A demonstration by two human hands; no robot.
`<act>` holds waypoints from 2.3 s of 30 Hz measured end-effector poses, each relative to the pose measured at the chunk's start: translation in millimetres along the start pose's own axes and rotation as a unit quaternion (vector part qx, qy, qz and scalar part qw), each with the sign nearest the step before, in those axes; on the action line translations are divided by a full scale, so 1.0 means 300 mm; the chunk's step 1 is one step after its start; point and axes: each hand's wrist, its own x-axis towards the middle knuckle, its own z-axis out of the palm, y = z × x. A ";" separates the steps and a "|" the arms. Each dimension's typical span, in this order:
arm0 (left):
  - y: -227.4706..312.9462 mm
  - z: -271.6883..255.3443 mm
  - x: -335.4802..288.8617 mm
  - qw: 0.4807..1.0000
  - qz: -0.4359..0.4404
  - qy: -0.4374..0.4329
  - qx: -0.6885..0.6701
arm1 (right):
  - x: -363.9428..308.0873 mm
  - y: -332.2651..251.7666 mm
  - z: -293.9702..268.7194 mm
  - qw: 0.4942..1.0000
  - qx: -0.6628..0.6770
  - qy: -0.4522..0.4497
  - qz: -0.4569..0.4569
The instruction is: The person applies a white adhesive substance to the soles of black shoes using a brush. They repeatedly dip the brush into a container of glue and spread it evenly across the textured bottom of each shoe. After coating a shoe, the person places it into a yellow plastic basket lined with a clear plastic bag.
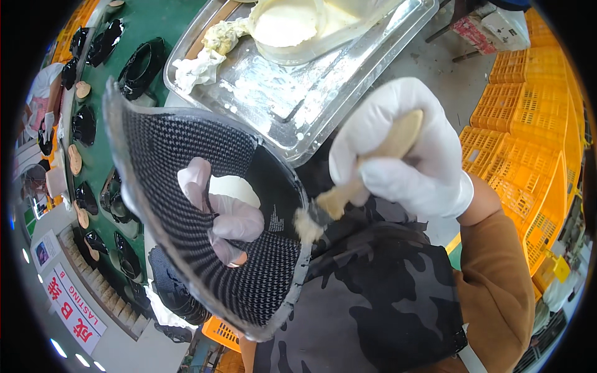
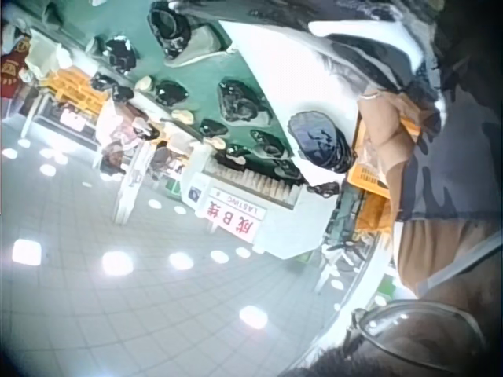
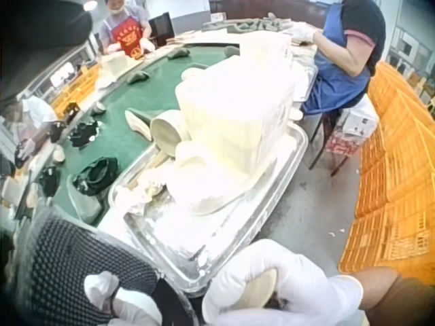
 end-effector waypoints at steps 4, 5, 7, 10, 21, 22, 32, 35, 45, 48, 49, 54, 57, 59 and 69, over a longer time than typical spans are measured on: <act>0.129 0.003 -0.028 0.936 -0.336 0.066 -0.079 | 0.024 0.071 -0.043 0.989 -0.125 0.024 -0.080; 0.119 -0.031 -0.039 0.937 -0.339 0.029 -0.080 | 0.038 0.067 -0.052 0.984 -0.148 0.014 -0.094; 0.113 -0.062 -0.031 0.897 -0.428 0.027 -0.104 | 0.060 0.066 -0.058 0.970 -0.186 0.027 -0.151; 0.160 -0.067 0.052 0.733 -0.648 0.130 -0.162 | 0.070 0.051 -0.077 0.955 -0.187 0.042 -0.225; 0.196 -0.143 0.192 0.841 -0.247 -0.440 0.196 | 0.268 -0.183 -0.197 0.877 -0.295 0.098 -0.366; 0.208 -0.163 0.186 0.828 -0.300 -0.432 0.193 | 0.315 -0.192 -0.179 0.884 -0.273 0.088 -0.369; 0.207 -0.136 0.250 0.801 -0.309 -0.437 0.269 | 0.492 -0.291 -0.233 0.940 -0.314 -0.010 -0.133; 0.190 -0.168 0.252 0.798 -0.259 -0.473 0.270 | 0.466 -0.219 -0.229 0.948 -0.229 0.017 -0.220; 0.254 -0.143 0.244 0.828 -0.186 -0.451 0.275 | 0.192 0.078 -0.208 0.937 -0.172 0.163 -0.257; 0.271 -0.181 0.230 0.825 -0.186 -0.459 0.270 | 0.122 0.065 -0.214 0.865 -0.405 0.222 -0.198; 0.272 -0.183 0.231 0.823 -0.189 -0.465 0.265 | 0.111 0.028 -0.206 0.801 -0.492 0.236 -0.246; 0.276 -0.180 0.212 0.827 -0.168 -0.480 0.238 | 0.124 -0.056 -0.064 0.685 -0.586 0.177 -0.394; 0.268 -0.168 0.201 0.829 -0.162 -0.488 0.218 | 0.298 0.020 0.043 0.676 -0.624 0.028 -0.390; 0.259 -0.167 0.192 0.830 -0.149 -0.496 0.208 | 0.438 0.114 0.067 0.657 -0.687 -0.031 -0.310; 0.270 -0.190 0.174 0.807 -0.150 -0.530 0.213 | 0.459 0.141 0.062 0.746 -0.513 0.000 -0.425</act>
